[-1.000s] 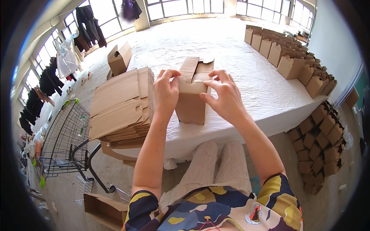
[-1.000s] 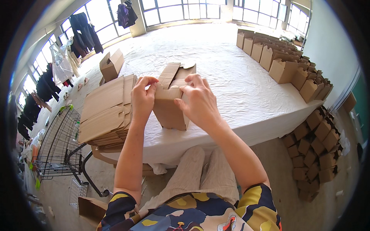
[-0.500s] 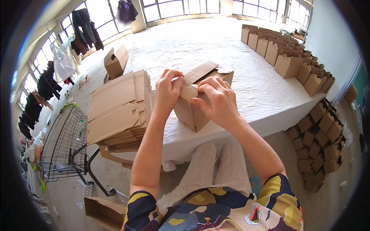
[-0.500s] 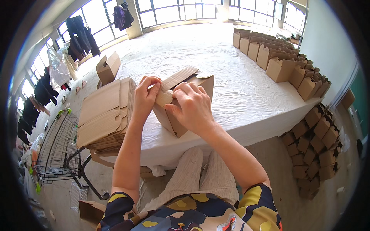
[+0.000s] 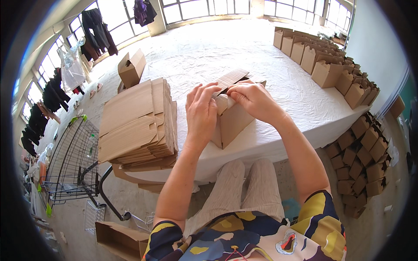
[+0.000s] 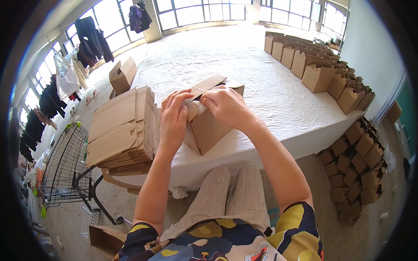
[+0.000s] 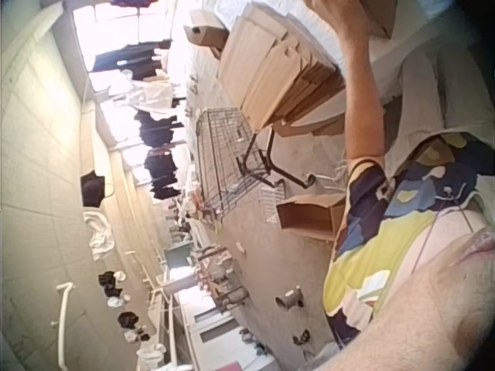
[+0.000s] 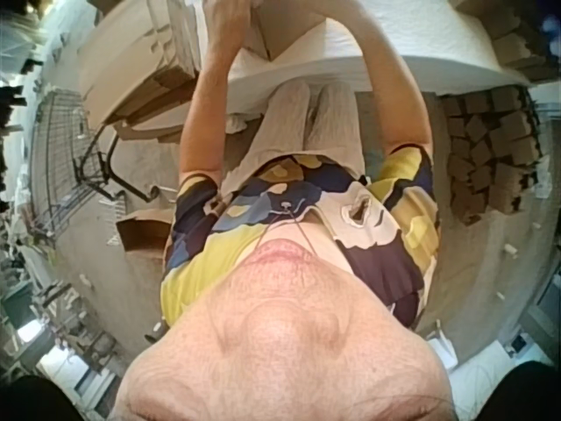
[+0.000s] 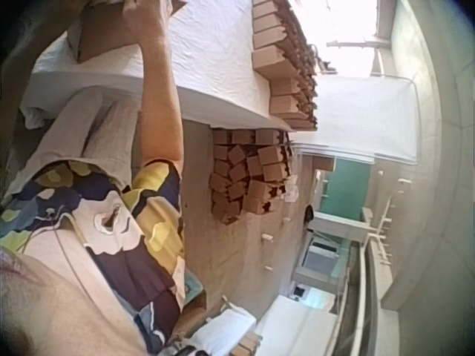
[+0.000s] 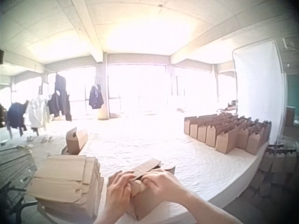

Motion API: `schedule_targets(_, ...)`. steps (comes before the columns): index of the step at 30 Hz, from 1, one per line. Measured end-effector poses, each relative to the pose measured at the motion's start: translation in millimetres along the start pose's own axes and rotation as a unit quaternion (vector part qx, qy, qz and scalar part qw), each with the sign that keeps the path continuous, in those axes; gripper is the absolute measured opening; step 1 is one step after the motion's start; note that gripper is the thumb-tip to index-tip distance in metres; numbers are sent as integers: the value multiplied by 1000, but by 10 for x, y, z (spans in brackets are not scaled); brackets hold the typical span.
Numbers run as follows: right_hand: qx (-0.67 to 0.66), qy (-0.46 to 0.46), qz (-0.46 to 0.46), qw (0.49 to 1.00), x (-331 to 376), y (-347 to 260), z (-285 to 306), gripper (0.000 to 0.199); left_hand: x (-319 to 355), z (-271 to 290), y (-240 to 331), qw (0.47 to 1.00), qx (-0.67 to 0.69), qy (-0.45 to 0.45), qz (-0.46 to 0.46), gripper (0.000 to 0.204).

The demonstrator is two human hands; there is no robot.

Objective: The person picks up flat cardboard sheets one at a time from a stack, folds the sides and flaps to form boxes, and places each assembled box on a table alongside a row of others.

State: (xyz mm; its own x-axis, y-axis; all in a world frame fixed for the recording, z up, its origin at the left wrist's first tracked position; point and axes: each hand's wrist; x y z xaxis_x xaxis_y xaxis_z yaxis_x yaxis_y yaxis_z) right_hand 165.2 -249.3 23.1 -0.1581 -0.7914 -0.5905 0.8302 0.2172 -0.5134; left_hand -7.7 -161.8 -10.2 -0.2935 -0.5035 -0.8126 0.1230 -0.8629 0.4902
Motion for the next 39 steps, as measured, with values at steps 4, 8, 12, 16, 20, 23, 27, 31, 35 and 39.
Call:
schedule_targets(4,98,-49,-7,994,-72,-136,13,29,-78,36,-14,997,-39,-48,-40,31)
schedule_targets(8,109,-90,-20,990,-108,-84,17,34,-151,91,40,997,21,-80,2,28)
schedule_targets(12,143,-95,-38,984,-119,-159,17,37,-131,77,-25,994,70,-82,30,26)
schedule_targets(16,166,-99,-50,980,-139,-263,35,37,-123,70,-65,990,107,-77,56,27)
schedule_targets(20,174,-86,-58,979,-150,-221,1,33,-144,107,-33,982,132,-106,81,29)
schedule_targets(23,117,-126,-94,981,-197,-251,32,35,-156,130,-62,977,159,-108,90,30)
schedule_targets(27,76,-91,-15,993,-156,-55,-70,30,-153,111,-89,976,172,-96,99,29)
schedule_targets(31,84,-155,-19,984,-193,45,-60,38,-130,49,-79,989,112,-77,60,23)
schedule_targets(35,46,-220,-69,972,-263,-65,1,39,-119,75,-54,990,110,-70,61,20)
schedule_targets(39,79,-145,4,986,-193,7,-63,39,-104,79,-42,991,110,-62,41,21)
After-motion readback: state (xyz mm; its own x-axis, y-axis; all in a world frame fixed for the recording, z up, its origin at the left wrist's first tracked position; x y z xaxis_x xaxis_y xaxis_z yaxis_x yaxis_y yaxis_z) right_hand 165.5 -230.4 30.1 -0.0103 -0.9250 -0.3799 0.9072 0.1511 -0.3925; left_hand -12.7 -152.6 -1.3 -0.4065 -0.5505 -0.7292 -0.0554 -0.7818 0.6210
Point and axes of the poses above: each hand's wrist, its own x-axis away from the middle knuckle, its own z-axis out of the back of the hand, y = z × x, and after that the axes turned 8 degrees about y, right-handed
